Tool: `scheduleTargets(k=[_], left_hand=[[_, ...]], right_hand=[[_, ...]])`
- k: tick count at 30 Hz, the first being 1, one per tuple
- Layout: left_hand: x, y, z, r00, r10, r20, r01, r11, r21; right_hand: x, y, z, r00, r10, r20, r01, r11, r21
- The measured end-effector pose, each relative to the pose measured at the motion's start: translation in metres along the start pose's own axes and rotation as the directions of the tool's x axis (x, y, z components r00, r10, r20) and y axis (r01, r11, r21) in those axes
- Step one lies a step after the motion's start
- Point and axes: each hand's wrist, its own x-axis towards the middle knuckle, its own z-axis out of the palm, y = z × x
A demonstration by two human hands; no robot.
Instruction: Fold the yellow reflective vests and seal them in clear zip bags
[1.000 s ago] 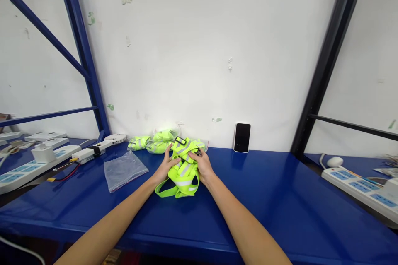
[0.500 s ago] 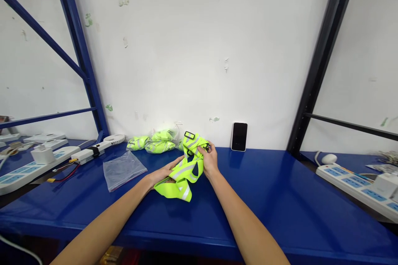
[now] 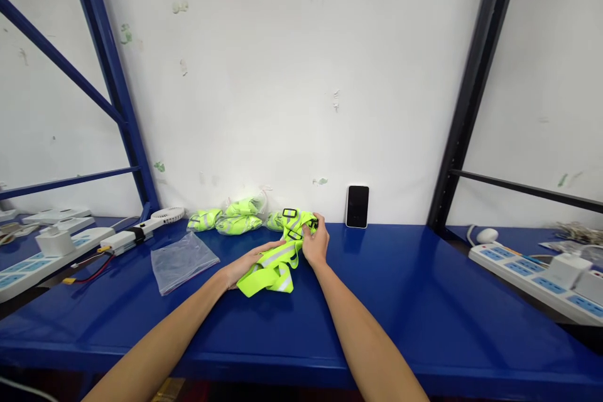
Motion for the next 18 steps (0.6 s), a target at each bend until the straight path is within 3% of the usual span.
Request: scheduleTargets(k=[3, 5, 9, 11, 13, 15, 18], left_hand=[[0.004, 0.0, 0.002, 0.998, 0.0, -0.063, 0.014, 0.977, 0.214], [0.002, 0.001, 0.002, 0.988, 0.1, -0.114, -0.035, 0.883, 0.469], [-0.011, 0.007, 0.007, 0.926, 0.364, -0.1, -0.066, 0.416, 0.907], [-0.017, 0.009, 0.015, 0.904, 0.427, -0.019, -0.073, 0.198, 0.978], [-0.02, 0.008, 0.023, 0.906, 0.409, 0.108, -0.146, 0.063, 0.987], [-0.019, 0.004, 0.029, 0.919, 0.341, 0.2, -0.211, -0.002, 0.977], [-0.016, -0.001, 0.028, 0.942, 0.267, 0.203, -0.201, -0.037, 0.979]], right_hand=[[-0.004, 0.003, 0.003, 0.986, -0.13, 0.1, 0.136, 0.989, -0.053], [-0.005, 0.005, 0.006, 0.956, -0.201, 0.212, 0.215, 0.975, -0.047], [-0.001, 0.011, 0.008, 0.944, -0.151, 0.293, 0.172, 0.984, -0.047], [0.004, 0.015, 0.005, 0.948, -0.069, 0.31, 0.091, 0.994, -0.057], [0.007, 0.018, 0.003, 0.934, -0.025, 0.357, 0.042, 0.998, -0.041], [0.009, 0.021, 0.001, 0.921, -0.026, 0.389, 0.029, 1.0, -0.003], [0.007, 0.022, 0.0, 0.924, -0.089, 0.372, 0.067, 0.995, 0.07]])
